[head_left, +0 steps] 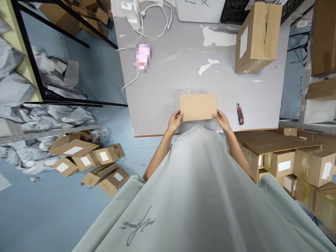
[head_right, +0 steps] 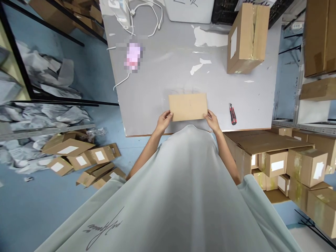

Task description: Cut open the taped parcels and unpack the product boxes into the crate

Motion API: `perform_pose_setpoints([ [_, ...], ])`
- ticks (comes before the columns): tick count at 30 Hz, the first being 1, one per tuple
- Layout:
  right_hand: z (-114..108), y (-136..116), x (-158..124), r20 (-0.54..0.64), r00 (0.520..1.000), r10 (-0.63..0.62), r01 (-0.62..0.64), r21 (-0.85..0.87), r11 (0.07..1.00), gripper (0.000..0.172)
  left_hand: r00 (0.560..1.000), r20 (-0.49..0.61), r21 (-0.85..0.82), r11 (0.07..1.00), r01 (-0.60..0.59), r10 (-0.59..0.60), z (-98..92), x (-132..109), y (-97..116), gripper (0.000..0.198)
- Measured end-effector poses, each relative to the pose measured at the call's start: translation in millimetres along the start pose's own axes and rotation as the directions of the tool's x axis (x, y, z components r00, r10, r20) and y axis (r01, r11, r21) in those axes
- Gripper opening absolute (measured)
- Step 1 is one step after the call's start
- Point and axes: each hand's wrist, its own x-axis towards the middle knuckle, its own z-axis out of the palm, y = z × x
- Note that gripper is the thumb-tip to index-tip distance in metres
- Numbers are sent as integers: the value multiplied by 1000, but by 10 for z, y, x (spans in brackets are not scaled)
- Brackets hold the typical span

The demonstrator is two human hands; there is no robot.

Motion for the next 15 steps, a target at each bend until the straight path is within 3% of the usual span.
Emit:
perform_pose_setpoints([
  [3, 9, 79, -4, -25, 999, 26, -27, -34, 999, 106, 999, -16, -1, 999, 49, -49, 38, -23, -47, 43],
  [6, -24, 108, -30, -4, 999, 54, -55, -43, 998, 99, 999, -15, -3, 999, 49, -49, 75, -48, -61, 46],
  [15, -362, 65, -101, 14, 983, 185, -185, 146, 972, 79, 998, 19, -149, 987, 62, -60, 97, -114, 94, 60],
])
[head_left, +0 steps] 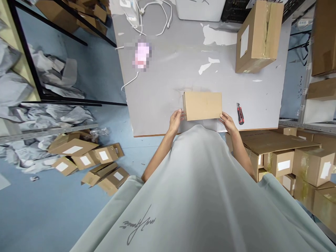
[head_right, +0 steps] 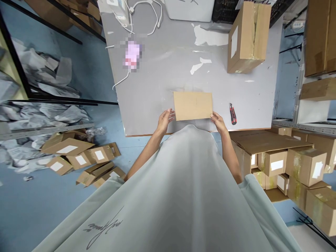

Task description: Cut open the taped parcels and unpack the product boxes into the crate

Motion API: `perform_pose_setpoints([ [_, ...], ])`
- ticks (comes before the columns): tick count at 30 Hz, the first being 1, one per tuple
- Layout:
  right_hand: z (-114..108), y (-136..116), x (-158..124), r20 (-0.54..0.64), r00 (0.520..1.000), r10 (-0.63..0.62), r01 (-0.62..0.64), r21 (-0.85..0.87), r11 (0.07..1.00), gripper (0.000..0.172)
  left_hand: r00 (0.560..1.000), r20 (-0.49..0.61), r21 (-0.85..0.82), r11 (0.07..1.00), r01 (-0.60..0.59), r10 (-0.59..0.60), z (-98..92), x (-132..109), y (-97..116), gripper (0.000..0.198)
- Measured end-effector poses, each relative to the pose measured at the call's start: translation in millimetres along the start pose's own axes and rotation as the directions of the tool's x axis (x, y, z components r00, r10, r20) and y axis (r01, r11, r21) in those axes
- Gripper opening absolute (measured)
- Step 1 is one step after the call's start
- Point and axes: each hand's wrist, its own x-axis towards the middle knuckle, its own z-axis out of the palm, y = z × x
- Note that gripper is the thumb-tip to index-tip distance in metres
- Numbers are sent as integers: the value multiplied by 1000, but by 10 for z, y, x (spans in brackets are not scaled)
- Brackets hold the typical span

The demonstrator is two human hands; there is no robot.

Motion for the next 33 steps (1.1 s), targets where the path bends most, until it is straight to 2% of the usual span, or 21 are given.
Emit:
perform_pose_setpoints([
  [5, 161, -9, 47, -54, 999, -10, 9, -18, 1000, 91, 992, 124, 57, 998, 14, -21, 73, 108, 54, 70],
  [9, 281, -103, -54, -70, 993, -92, 86, -78, 993, 94, 995, 83, 74, 996, 48, -54, 28, 69, 104, 78],
  [14, 221, -308, -216, -89, 968, -233, 213, -188, 959, 85, 991, 42, 103, 986, -130, 126, -116, -109, 232, 71],
  [18, 215, -401, -133, -157, 938, -310, 262, -267, 927, 80, 973, 30, 195, 953, -232, 230, -144, -106, 272, 66],
  [23, 309, -384, 93, -141, 934, -327, 269, -321, 908, 82, 984, -18, 210, 963, -171, 178, -119, 10, 205, 57],
  [28, 397, -385, 318, -156, 917, -366, 304, -320, 897, 83, 983, -41, 155, 973, -172, 180, -99, 94, 156, 50],
  [30, 410, -414, 418, -169, 913, -371, 305, -322, 896, 80, 992, -66, 115, 988, -102, 110, -96, 157, 145, 49],
  [33, 369, -459, 540, -180, 903, -389, 317, -330, 889, 78, 991, -120, 82, 994, 69, -59, -81, 305, 132, 45],
])
